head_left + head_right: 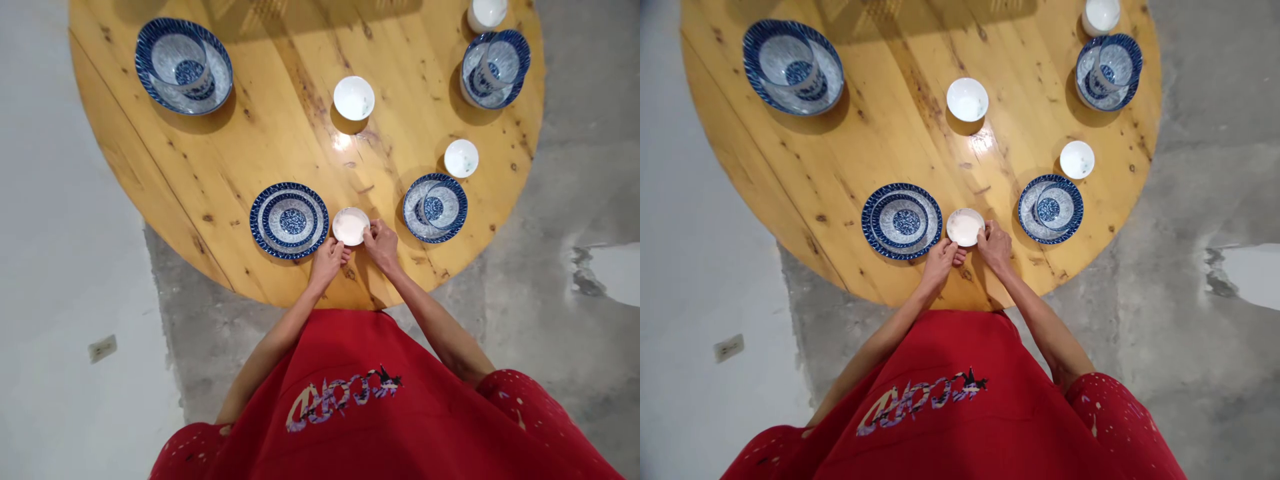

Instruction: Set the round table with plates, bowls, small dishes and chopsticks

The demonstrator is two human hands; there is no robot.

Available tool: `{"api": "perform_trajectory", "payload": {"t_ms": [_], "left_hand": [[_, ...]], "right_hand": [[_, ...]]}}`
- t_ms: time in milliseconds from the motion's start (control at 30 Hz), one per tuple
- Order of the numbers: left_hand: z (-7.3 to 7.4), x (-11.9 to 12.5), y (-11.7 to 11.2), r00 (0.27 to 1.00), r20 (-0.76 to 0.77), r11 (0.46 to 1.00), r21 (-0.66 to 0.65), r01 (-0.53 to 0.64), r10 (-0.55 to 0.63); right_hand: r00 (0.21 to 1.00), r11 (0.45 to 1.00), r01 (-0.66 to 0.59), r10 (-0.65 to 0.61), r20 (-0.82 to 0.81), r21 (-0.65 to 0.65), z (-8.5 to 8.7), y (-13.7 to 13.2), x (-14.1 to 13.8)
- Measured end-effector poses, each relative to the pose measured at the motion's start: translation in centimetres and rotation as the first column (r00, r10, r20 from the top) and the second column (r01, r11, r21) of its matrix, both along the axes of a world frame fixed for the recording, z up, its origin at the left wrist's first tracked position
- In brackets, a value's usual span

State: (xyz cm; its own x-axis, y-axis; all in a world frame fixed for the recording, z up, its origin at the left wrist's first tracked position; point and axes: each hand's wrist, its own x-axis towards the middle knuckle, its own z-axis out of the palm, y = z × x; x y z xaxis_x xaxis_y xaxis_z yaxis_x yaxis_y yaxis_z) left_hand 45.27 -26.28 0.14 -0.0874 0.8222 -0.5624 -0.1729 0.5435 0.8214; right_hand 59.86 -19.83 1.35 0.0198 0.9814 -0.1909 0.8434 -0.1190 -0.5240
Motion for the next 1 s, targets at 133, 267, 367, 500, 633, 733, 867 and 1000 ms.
{"api": "perform_trajectory", "payload": {"t_ms": [133,267,367,500,633,733,867,1000], "left_hand": [[0.0,0.2,0.3,1.000,-0.009,1.000,-0.031,-0.006,0.005],[0.3,0.5,0.3,1.000,0.008,0.999,-0.046,-0.010,0.010],[0.6,0.2,-0.4,0.999,0.033,0.999,-0.041,0.005,-0.004],[1.2,-1.4,-3.1,0.997,0.077,0.996,-0.086,-0.022,0.028],[1.7,-3.9,-6.2,0.975,0.046,0.970,-0.124,-0.209,0.216],[1.6,-5.7,-7.0,0.926,-0.014,0.923,-0.077,-0.376,0.376],[0.8,-7.3,-6.2,0.863,-0.080,0.867,0.023,-0.498,0.498],[0.3,-7.9,-5.4,0.852,-0.104,0.858,0.032,-0.512,0.512]], "right_hand": [[1.000,1.000,-0.005,0.005,-0.030,0.001,-0.1,-0.1,0.1],[0.997,1.000,0.020,-0.018,-0.078,0.024,-0.4,-0.3,0.5],[0.988,0.998,0.056,-0.054,-0.145,0.011,-0.7,-0.5,1.0],[0.967,0.995,0.097,-0.096,-0.237,-0.009,-0.8,-0.8,1.7],[0.942,0.989,0.137,-0.149,-0.301,-0.061,-0.5,-0.8,2.1],[0.924,0.987,0.131,-0.154,-0.351,-0.091,-0.4,-0.8,1.9],[0.935,0.993,0.099,-0.117,-0.334,-0.069,-0.7,-0.8,1.4],[0.952,0.997,0.070,-0.075,-0.298,-0.030,-1.1,-0.7,1.1]]}}
